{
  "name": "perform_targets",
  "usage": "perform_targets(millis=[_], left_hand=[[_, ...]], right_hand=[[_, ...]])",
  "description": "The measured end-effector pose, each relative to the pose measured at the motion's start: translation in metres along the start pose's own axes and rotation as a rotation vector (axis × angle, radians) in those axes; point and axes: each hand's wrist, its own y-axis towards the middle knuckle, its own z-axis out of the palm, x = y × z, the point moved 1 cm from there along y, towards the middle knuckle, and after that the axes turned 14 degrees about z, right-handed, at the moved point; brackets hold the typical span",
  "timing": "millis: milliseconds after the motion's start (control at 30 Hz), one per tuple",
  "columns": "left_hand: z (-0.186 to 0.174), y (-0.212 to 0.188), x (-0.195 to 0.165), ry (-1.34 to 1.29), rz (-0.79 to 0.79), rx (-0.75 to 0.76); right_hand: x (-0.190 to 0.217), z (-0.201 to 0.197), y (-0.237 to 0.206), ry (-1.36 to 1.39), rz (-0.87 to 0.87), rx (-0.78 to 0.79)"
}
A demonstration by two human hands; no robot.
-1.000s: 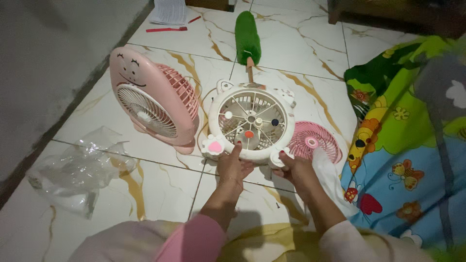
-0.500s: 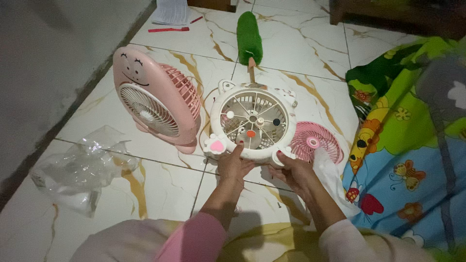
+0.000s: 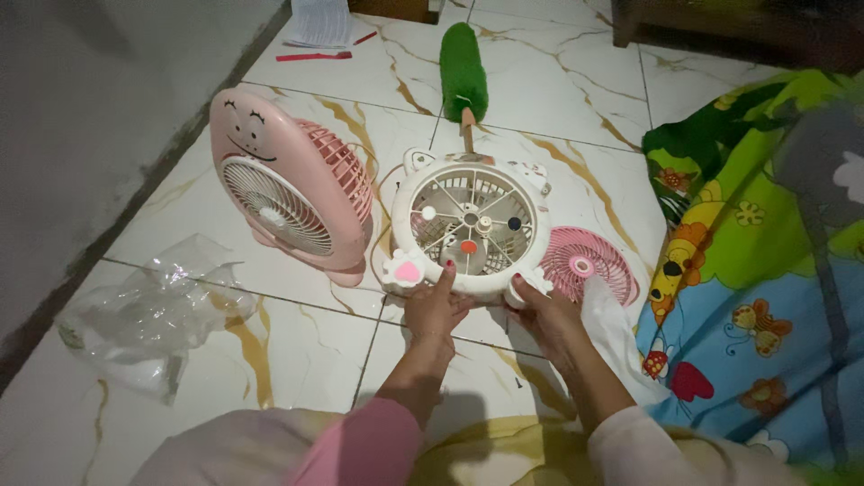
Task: The person unscrews the front grille of a small desk fan with a screwdriver, removes the grille and fan blade, wipes the blade and housing with a tissue, then reattaches the blade and grille and tightens the center screw.
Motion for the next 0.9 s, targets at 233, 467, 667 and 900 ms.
perform_targets(millis=[233, 467, 667, 900], left_hand=[[-0.002, 0.001, 0.003, -0.026, 0.035, -0.043], [-0.032, 0.015, -0.026, -0.297, 0.099, -0.293], [-0.043, 0.029, -0.024, -0.296, 0.047, -0.277], [-0.044, 0.027, -0.011, -0.209, 0.148, -0.2]], right_hand=[[0.001, 0.002, -0.008, -0.008, 0.001, 0.004], [0.008, 0.001, -0.016, 0.021, 0.06, 0.047], [0.007, -0.002, -0.02, -0.012, 0.089, 0.057], [0.012, -0.004, -0.026, -0.139, 0.086, 0.008]])
